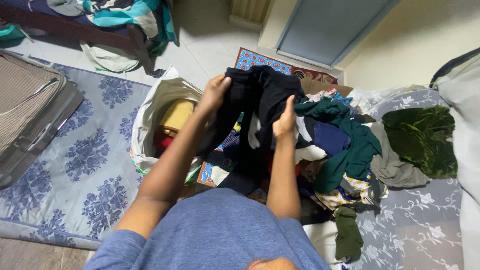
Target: The person folds various garments including a black sweater, green shirt, light blue shirt, white shirt, blue jeans, and a black cap. Each item is folded by hand and placed into a white bag on the floor.
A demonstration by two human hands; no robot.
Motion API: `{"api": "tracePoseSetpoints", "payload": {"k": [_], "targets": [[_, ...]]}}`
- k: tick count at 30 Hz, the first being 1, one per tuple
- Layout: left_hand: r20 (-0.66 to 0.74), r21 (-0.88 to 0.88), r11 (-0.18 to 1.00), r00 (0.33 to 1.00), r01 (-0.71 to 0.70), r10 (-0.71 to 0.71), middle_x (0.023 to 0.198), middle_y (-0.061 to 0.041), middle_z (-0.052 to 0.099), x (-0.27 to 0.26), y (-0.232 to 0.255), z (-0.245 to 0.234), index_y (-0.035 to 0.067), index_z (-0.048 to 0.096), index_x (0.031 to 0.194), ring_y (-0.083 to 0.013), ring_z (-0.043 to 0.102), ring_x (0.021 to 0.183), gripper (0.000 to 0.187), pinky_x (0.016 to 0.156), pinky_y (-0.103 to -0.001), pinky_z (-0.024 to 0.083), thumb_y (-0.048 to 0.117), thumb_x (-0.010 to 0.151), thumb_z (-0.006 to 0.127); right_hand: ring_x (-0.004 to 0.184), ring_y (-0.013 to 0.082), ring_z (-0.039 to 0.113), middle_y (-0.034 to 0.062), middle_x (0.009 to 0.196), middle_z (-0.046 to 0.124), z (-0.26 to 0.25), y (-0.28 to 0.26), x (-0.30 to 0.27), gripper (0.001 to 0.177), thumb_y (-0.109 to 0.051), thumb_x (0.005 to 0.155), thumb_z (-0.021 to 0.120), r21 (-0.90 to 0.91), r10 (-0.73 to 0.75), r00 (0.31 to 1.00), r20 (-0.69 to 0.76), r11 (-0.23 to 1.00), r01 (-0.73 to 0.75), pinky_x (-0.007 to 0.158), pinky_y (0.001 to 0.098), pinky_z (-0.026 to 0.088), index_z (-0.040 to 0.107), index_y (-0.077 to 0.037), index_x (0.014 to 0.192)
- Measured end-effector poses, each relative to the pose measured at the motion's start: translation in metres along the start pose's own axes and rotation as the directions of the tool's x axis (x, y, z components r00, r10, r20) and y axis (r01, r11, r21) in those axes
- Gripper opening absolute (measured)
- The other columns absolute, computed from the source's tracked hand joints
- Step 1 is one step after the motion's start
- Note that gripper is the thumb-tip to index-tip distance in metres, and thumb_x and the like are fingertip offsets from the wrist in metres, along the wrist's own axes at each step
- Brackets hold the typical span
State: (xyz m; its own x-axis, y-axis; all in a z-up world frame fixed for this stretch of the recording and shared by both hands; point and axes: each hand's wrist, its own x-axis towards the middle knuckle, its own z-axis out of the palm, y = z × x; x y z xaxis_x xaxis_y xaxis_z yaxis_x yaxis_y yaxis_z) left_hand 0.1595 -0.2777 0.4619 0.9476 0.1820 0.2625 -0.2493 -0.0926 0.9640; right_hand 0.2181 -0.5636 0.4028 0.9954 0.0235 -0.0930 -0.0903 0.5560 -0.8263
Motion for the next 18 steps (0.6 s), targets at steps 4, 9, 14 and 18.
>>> {"api": "tracePoseSetpoints", "payload": {"k": [4,9,14,18], "targets": [[-0.101,0.007,0.997,0.991,-0.083,0.083,0.114,-0.012,0.071,-0.031,0.014,0.04,-0.003,0.064,0.129,-0.018,0.062,0.104,0.037,0.095,-0.032,0.051,0.026,0.107,0.057,0.138,0.0108,0.044,0.0041,0.153,0.048,0.024,0.061,-0.014,0.081,-0.058,0.103,0.058,-0.158,-0.145,0.984,0.106,0.974,0.16,0.116,0.0261,0.034,0.045,0.006,0.15],[0.128,-0.103,0.964,0.958,-0.246,0.258,0.157,-0.021,0.046,-0.06,0.027,0.055,-0.002,0.041,0.156,-0.0259,0.04,0.147,0.053,0.118,-0.038,0.03,0.025,0.115,0.06,0.13,0.0172,0.055,0.0077,0.146,0.055,0.055,0.08,-0.062,0.069,-0.044,0.101,0.06,-0.381,-0.276,0.912,0.304,0.842,0.382,0.108,0.0302,0.043,0.041,0.0,0.151],[0.474,-0.383,0.866,0.873,0.321,-0.114,0.125,-0.008,0.069,-0.049,0.038,0.025,0.011,0.063,0.137,-0.0128,0.064,0.111,0.038,0.091,-0.035,0.056,0.024,0.102,0.063,0.115,0.025,0.063,0.0128,0.131,0.064,0.076,0.045,-0.075,0.053,-0.013,0.092,0.077,-0.077,-0.253,0.967,-0.007,0.965,0.252,0.1,0.0378,0.051,0.057,0.003,0.139],[0.073,-0.275,0.96,0.997,0.059,-0.041,0.11,-0.015,0.075,-0.024,0.033,-0.008,0.006,0.072,0.118,-0.0179,0.069,0.096,0.021,0.079,-0.034,0.055,0.013,0.098,0.071,0.12,0.0275,0.063,0.0114,0.133,0.066,0.08,0.016,-0.08,0.052,-0.008,0.089,0.077,0.069,-0.322,0.945,-0.062,0.943,0.325,0.107,0.0407,0.051,0.059,0.003,0.136]]}}
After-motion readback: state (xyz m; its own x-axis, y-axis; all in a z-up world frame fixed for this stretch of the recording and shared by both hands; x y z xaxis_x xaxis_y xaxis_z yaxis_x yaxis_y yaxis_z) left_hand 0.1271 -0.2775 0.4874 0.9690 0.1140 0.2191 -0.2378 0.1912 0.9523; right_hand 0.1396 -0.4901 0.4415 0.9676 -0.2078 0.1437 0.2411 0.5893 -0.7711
